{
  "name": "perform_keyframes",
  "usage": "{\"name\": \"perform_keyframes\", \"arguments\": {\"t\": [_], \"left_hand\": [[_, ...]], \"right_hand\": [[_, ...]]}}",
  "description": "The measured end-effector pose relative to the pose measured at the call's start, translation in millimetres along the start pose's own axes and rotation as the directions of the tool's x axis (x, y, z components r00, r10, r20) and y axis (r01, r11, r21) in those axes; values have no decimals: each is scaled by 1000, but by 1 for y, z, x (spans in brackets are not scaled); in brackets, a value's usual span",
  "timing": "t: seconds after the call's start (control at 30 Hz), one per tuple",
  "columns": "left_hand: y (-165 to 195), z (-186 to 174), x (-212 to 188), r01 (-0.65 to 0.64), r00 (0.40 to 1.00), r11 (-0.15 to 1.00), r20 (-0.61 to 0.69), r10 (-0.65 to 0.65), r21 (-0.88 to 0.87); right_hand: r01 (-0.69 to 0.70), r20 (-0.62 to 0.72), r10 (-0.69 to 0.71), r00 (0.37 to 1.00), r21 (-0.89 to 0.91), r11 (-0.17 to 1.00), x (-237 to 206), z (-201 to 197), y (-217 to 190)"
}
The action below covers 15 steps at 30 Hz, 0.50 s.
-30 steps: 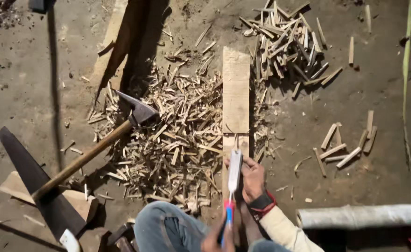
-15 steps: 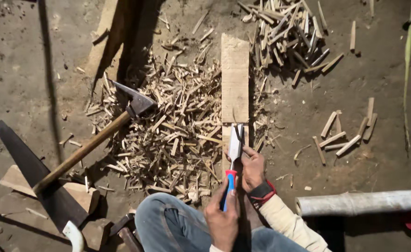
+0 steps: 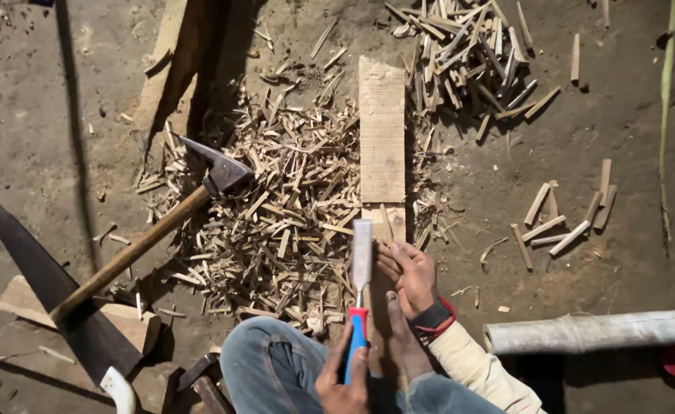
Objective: The person uses a chisel to carve a long wooden plank, removing thin shavings. They repeatedly scrape the surface, occasionally pause to clear debris, and continue shaping the wood.
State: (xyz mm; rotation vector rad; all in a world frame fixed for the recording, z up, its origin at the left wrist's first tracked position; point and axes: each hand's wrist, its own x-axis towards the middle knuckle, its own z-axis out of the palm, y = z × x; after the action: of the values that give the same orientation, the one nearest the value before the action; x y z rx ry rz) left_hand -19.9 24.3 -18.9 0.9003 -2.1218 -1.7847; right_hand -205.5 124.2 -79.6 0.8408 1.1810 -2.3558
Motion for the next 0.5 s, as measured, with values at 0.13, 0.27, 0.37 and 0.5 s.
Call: {"name": "perform_keyframes", "arguments": {"t": [0.13, 0.27, 0.37, 0.5], "left_hand": [[1, 12, -1, -76, 996, 997, 52, 76, 8], [7, 14, 2, -69, 996, 988, 72, 59, 139], [6, 12, -1, -53, 998, 986, 53, 45, 158], [-3, 13, -15, -181, 983, 965, 15, 182, 187]], "right_hand": [[48, 187, -35, 982, -63, 997, 0, -1, 1], [-20, 248, 31, 968, -46, 999, -3, 1, -4], [-20, 289, 36, 957, -57, 998, -4, 4, -7], [8, 220, 17, 975, -115, 993, -1, 4, -4]]}}
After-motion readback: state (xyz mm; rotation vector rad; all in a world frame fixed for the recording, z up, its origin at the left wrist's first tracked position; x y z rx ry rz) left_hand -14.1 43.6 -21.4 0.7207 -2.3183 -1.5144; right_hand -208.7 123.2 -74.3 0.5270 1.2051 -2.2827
